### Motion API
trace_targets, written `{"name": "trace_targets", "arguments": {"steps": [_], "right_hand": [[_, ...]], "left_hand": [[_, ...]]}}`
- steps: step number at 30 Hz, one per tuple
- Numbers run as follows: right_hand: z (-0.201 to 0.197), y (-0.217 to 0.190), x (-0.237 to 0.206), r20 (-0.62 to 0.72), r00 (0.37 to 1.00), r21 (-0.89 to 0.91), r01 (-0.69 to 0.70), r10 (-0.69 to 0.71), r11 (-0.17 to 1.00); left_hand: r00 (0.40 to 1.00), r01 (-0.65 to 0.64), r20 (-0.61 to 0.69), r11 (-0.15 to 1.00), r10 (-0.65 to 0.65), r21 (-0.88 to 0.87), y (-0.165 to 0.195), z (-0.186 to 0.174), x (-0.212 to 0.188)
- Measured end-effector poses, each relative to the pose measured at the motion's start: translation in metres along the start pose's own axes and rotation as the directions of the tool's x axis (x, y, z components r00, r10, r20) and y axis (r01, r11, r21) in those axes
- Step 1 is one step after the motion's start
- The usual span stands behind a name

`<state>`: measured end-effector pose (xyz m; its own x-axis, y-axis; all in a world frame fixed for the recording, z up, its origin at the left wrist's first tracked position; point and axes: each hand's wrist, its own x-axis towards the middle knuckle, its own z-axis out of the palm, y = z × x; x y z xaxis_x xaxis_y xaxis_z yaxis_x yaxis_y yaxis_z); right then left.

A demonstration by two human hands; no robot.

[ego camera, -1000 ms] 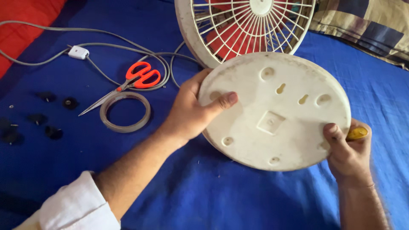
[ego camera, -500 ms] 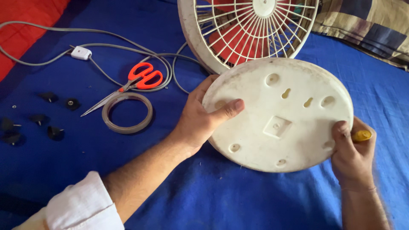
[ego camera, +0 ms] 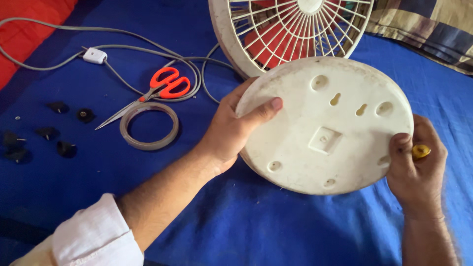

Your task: The person services a table fan on a bed. They hold the fan base and motor housing, separate the base cover from the housing, work on the underside of the base with a screwdriver, pick up black rubber feet from the bed, and press and screw a rubber foot into a hole in the base.

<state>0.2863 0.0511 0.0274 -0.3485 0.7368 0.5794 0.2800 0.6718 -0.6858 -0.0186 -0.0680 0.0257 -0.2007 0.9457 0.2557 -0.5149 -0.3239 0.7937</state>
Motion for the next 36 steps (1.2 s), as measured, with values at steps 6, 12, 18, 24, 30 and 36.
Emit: {"name": "trace_targets", "arguments": {"steps": [6,12,18,24,30,36], "right_hand": [[0.011,0.003,-0.004,-0.158,0.983,0.138,-0.069,0.091,0.988],[0.013,-0.028,0.002,-0.221,0.973,-0.047,-0.077,0.065,0.996],[0.018,-0.047,0.004,-0.165,0.981,-0.314,0.048,-0.104,0.948],[0.017,-0.045,-0.003,-0.160,0.930,-0.583,0.182,-0.331,0.792],[0.011,-0.058,-0.019,-0.121,0.961,-0.657,0.110,-0.248,0.746],[0.012,-0.081,-0.029,-0.180,0.972,-0.674,-0.012,-0.148,0.739]], "left_hand": [[0.997,0.071,0.025,0.996,-0.069,-0.056,0.005,-0.005,0.000],[0.994,0.024,0.107,0.997,-0.016,-0.068,0.001,-0.003,-0.002],[0.997,-0.010,0.081,0.999,0.013,-0.038,0.001,-0.008,-0.003],[0.985,-0.171,0.011,0.971,0.171,0.170,-0.005,-0.007,-0.001],[0.910,-0.414,0.182,0.785,0.373,0.461,0.004,0.004,-0.019],[0.784,-0.612,0.362,0.529,0.504,0.588,0.021,0.017,-0.036]]}}
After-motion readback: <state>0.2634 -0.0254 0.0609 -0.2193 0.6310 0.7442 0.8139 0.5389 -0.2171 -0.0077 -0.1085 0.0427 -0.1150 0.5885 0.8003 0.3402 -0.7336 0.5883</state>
